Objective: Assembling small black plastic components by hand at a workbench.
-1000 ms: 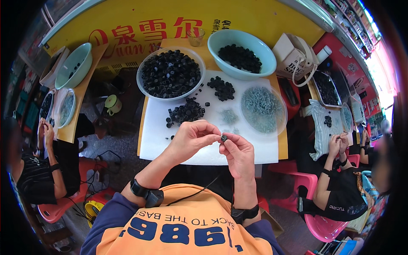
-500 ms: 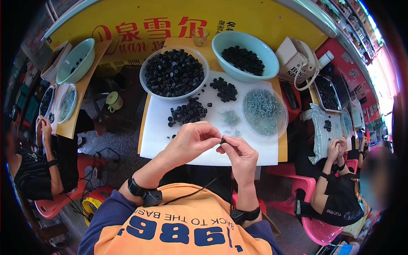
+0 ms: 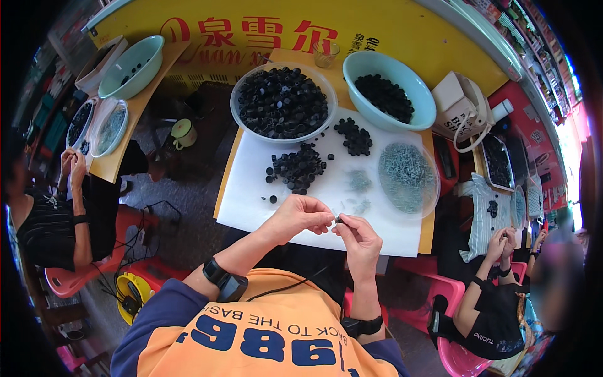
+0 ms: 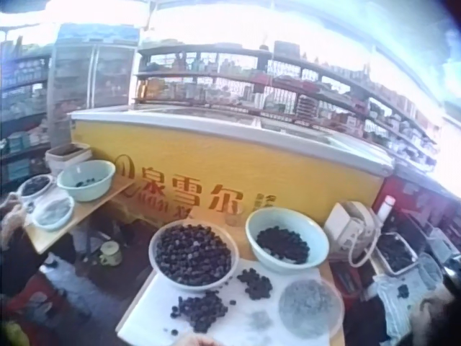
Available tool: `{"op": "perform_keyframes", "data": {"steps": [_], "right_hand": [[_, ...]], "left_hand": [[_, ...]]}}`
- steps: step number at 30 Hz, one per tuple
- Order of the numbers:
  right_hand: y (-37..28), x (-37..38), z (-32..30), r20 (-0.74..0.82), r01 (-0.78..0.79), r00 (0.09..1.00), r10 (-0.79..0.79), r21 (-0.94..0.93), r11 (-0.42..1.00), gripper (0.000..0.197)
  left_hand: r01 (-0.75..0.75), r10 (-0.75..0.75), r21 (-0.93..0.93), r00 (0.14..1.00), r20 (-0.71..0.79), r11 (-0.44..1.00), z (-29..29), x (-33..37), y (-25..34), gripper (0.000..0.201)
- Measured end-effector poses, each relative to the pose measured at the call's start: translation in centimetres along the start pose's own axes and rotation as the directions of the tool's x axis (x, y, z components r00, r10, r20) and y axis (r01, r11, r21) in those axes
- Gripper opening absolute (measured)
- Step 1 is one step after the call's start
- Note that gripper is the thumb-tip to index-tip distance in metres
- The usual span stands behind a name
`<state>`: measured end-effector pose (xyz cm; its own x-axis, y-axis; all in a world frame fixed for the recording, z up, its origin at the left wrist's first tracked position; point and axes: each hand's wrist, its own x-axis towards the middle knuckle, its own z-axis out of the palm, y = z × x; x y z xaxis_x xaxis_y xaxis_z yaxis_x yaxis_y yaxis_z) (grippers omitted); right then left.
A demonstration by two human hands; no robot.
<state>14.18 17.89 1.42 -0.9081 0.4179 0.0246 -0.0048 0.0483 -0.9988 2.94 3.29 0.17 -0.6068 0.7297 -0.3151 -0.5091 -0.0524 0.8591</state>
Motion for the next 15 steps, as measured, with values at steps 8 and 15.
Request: {"op": "perform_keyframes", "data": {"steps": [8,15], "right_hand": [[2.0,-0.5,0.6,0.006,-0.087,0.996,0.087,0.030,0.996,0.020],[2.3,0.3,0.4,-0.055,-0.082,0.995,0.084,0.043,0.996,0.019]], "left_hand": [[0.010,-0.008,-0.033,0.999,0.042,0.999,-1.1,0.2,-2.2,0.010],[-0.141,0.220,0.397,0.962,-0.160,0.907,-2.0,1.5,-0.8,0.016]]}}
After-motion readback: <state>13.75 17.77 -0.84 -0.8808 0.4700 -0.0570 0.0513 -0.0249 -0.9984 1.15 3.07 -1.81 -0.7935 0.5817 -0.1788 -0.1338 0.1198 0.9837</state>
